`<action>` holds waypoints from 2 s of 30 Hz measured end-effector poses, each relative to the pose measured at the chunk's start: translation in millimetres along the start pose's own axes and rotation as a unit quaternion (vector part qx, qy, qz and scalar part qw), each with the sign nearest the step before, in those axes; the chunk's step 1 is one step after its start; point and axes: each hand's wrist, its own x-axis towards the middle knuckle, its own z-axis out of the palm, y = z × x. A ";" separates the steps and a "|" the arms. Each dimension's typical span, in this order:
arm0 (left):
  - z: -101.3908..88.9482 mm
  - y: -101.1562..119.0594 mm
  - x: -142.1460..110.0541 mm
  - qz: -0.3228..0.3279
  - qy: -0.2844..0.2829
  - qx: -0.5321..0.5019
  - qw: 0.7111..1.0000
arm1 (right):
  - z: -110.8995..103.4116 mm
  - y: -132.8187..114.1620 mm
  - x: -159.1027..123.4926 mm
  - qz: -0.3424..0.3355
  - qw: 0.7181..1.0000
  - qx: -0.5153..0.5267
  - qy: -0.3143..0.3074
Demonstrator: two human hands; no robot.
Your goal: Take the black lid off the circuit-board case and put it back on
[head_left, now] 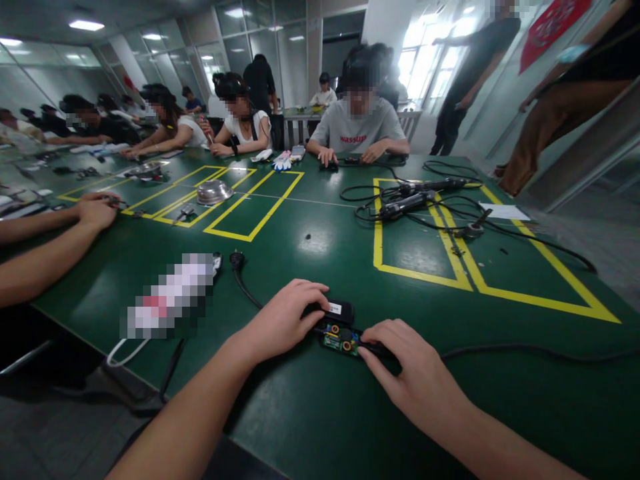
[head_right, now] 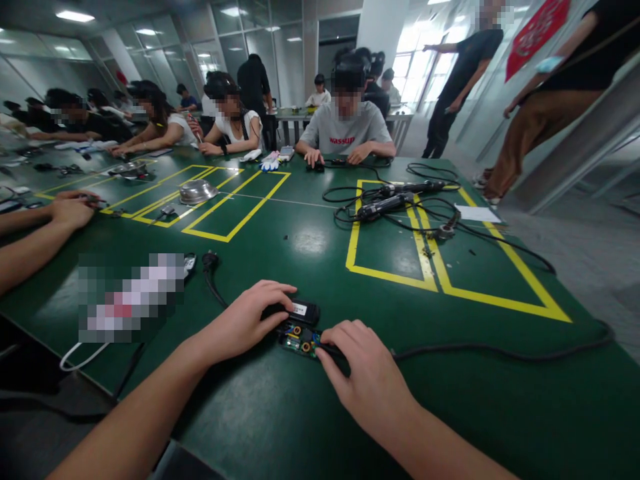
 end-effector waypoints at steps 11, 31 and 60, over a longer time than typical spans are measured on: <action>-21.5 11.3 -5.9 -0.032 -0.092 0.005 0.995 | -3.1 -2.9 0.0 0.029 1.000 -0.001 -0.012; -23.3 7.8 -2.9 -0.073 -0.110 -0.064 0.989 | -3.7 -5.7 0.6 0.033 0.998 0.036 0.025; -22.8 1.8 -4.8 0.020 -0.076 0.003 0.997 | -2.9 -7.4 2.3 0.002 0.997 -0.032 0.066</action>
